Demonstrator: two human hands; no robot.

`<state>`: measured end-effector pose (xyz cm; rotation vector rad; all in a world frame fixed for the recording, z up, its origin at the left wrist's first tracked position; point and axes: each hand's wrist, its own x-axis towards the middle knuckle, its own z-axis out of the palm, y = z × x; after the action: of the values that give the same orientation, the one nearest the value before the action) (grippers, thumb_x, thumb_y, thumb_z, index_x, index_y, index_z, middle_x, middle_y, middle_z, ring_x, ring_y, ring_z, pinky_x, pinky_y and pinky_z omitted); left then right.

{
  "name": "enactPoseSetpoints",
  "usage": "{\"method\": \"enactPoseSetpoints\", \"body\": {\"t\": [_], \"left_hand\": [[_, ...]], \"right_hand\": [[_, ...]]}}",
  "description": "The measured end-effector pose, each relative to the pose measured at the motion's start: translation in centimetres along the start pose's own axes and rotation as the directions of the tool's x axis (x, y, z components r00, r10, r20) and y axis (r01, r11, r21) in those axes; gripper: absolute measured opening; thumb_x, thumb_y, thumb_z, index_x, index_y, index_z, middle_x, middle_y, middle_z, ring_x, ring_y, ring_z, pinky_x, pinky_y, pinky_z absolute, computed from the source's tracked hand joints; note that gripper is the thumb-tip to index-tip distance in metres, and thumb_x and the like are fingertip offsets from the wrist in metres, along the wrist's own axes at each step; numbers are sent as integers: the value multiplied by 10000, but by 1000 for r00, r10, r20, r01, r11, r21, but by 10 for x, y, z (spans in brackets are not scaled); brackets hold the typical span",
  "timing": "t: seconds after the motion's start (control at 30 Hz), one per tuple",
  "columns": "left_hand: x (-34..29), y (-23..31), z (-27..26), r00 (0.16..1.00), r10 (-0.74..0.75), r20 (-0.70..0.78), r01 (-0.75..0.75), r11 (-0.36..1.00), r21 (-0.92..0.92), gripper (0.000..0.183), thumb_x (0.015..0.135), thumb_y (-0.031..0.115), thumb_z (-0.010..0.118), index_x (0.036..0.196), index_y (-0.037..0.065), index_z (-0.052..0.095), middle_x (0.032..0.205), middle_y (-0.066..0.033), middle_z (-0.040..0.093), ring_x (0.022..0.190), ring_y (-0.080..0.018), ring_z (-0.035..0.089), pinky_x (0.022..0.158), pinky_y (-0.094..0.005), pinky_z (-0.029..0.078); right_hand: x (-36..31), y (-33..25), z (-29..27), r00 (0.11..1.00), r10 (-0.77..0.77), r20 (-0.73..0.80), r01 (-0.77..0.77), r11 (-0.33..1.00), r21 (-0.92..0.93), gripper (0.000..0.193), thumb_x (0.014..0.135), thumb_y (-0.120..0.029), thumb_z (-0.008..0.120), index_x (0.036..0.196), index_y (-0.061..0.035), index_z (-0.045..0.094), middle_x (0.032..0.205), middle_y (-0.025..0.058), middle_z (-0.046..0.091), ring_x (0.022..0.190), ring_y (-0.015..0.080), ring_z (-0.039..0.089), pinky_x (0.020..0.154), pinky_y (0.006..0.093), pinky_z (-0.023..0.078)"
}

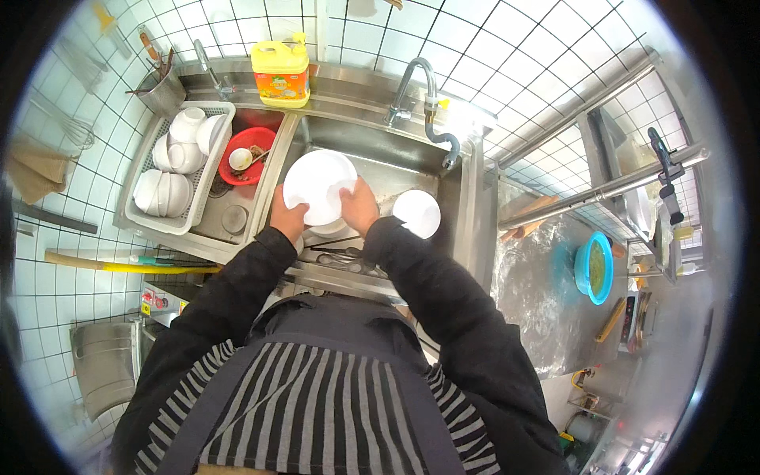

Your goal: The person washes white bowls in a stainless steel sink using a sponge and running water. They scrub the interior and exterior of each bowl, rinse it, and place it in a dish rack to the left of the sink.

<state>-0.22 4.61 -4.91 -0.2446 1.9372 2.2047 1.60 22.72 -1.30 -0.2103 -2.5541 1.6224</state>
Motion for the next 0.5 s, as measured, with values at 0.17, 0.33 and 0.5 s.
{"method": "enactPoseSetpoints", "body": {"t": [0.17,0.33,0.5], "left_hand": [[13,26,-13,906,-225,357,123,950,287,602,836,-2,600,1419,54,462,1301,-171,584,1143,-365,635,729,-523,619],[29,25,-18,928,22,371,-274,716,642,430,900,22,523,1325,-14,579,1131,-214,697,1111,-335,662,983,-400,485],[27,1,-14,994,50,92,-66,981,180,503,887,11,496,1389,41,527,1220,-226,665,1107,-327,671,911,-412,551]], "right_hand": [[19,-5,-29,926,-212,312,353,780,-517,347,940,-79,558,1287,-53,553,1042,238,705,906,443,687,783,493,554],[21,-8,-23,820,-491,293,571,682,-457,349,925,-76,585,1273,-87,561,1028,218,711,892,420,692,769,451,570],[7,15,10,991,-135,20,136,990,-46,334,950,-83,567,1273,3,558,1110,259,681,1011,396,680,826,451,555]]}}
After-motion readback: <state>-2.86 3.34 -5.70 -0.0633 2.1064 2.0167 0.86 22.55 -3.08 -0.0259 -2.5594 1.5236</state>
